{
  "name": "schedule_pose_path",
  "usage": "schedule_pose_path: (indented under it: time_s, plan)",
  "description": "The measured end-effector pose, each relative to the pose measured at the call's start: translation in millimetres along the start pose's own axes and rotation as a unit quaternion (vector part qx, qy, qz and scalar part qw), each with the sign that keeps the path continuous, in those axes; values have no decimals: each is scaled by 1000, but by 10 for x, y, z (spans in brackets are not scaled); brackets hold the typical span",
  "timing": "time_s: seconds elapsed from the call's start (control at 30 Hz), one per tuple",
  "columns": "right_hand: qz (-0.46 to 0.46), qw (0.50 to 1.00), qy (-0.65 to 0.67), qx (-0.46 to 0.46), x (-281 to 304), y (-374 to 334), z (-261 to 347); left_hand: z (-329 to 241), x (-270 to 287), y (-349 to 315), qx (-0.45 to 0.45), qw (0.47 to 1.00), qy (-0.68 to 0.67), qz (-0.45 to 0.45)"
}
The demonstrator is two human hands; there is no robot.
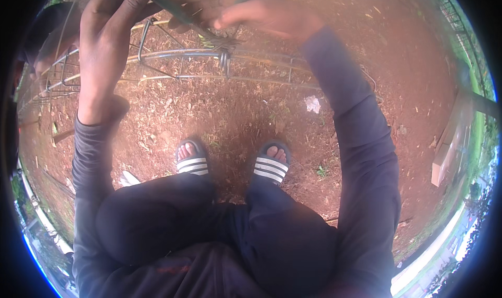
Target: The person sits on the ground and uses pliers to twist and secure wire ties on a metal frame structure. They repeatedly adjust the frame and tighten connections at multiple points.
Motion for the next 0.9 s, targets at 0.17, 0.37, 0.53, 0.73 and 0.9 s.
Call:
schedule_pose_path:
  time_s: [0.17,0.37,0.53,0.73,0.9]
  plan:
    - [0,990,-133,55,-338,206,96,-1,-103,-29,-19,1000,-10,-10]
    - [-27,1000,-4,13,-381,195,162,-36,-164,-33,-29,997,22,-66]
    - [92,977,190,-8,-223,215,294,-268,-249,70,-19,987,145,-67]
    - [87,989,116,-29,146,431,-90,-329,-367,-17,-31,986,137,-89]
    - [16,999,-40,-7,-167,336,-14,-218,-401,-83,6,990,47,-136]
Point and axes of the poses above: each hand's wrist, its own y-axis towards the middle knuckle, its own x-axis out of the back of the hand, z = x × y, the point moved 1 cm from there along y, towards the middle knuckle, and after that the axes turned 7 degrees about -z, right-handed, at the moved point
